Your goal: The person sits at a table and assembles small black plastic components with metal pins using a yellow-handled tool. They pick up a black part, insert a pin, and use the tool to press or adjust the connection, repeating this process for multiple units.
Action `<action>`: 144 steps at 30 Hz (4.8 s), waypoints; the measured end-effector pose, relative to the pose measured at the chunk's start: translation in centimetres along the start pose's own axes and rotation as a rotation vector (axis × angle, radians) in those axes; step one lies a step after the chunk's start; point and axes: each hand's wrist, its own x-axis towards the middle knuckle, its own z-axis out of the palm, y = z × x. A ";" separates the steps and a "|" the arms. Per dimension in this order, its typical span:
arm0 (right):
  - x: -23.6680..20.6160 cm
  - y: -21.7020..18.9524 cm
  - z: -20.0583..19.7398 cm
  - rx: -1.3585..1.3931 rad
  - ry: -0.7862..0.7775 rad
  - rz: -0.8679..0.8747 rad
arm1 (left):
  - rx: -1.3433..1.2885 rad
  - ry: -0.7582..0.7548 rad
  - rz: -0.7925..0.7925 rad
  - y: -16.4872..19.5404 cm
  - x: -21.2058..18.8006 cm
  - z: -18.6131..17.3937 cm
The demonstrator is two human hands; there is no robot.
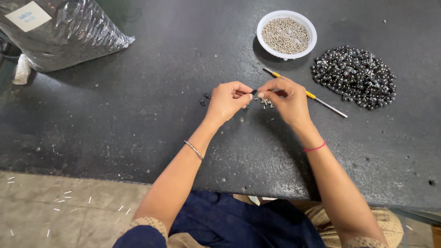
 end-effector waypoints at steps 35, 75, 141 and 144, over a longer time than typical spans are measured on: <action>0.6 3.9 -0.8 0.011 -0.052 0.100 | 0.257 0.049 0.248 1.0 -0.4 2.8; -0.4 -2.4 5.5 -0.599 -0.022 -0.259 | -0.440 0.069 0.036 0.5 -3.4 -5.5; -1.0 -14.2 10.5 0.081 -0.063 0.043 | -0.377 -0.121 0.012 7.7 -10.2 -13.0; -1.6 -14.5 9.0 -0.265 0.107 0.011 | -0.387 -0.039 0.002 8.3 -10.9 -14.3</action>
